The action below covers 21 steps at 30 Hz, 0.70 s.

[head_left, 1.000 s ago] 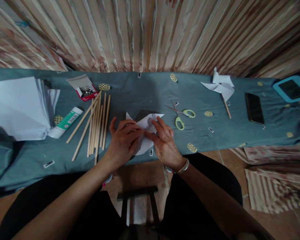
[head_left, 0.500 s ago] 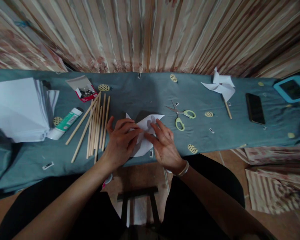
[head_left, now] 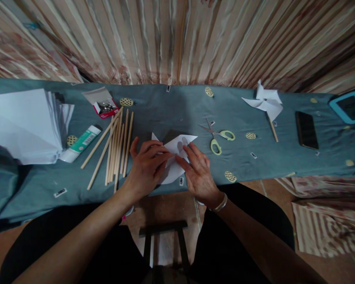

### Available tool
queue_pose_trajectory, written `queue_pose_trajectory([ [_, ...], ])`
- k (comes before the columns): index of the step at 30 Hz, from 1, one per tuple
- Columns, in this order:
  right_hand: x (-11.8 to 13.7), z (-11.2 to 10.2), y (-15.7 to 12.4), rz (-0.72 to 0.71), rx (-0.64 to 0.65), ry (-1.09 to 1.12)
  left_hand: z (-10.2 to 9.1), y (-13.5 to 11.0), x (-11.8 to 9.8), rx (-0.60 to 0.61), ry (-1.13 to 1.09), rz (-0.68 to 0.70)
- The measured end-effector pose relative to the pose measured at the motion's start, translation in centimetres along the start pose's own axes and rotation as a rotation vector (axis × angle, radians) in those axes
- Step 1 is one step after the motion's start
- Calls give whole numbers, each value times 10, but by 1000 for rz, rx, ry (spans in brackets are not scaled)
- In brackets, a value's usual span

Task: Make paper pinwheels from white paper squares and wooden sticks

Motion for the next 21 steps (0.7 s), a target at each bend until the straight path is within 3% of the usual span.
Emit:
queue_pose_trajectory([
  [10,1,0,2,-2,-15,-21,-1,-1,-2,3,4,20],
  [21,-2,-4,9,23,-31,19,-12,1,2,-72,24,15],
])
Point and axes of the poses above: each hand's wrist, its own y-axis towards the middle knuckle, its own z-axis out of the palm, x = y × z, the point moved 6 cm from there along y, towards the middle knuckle, and after that the axes turned 12 degrees about y, right-handed, at the moved point
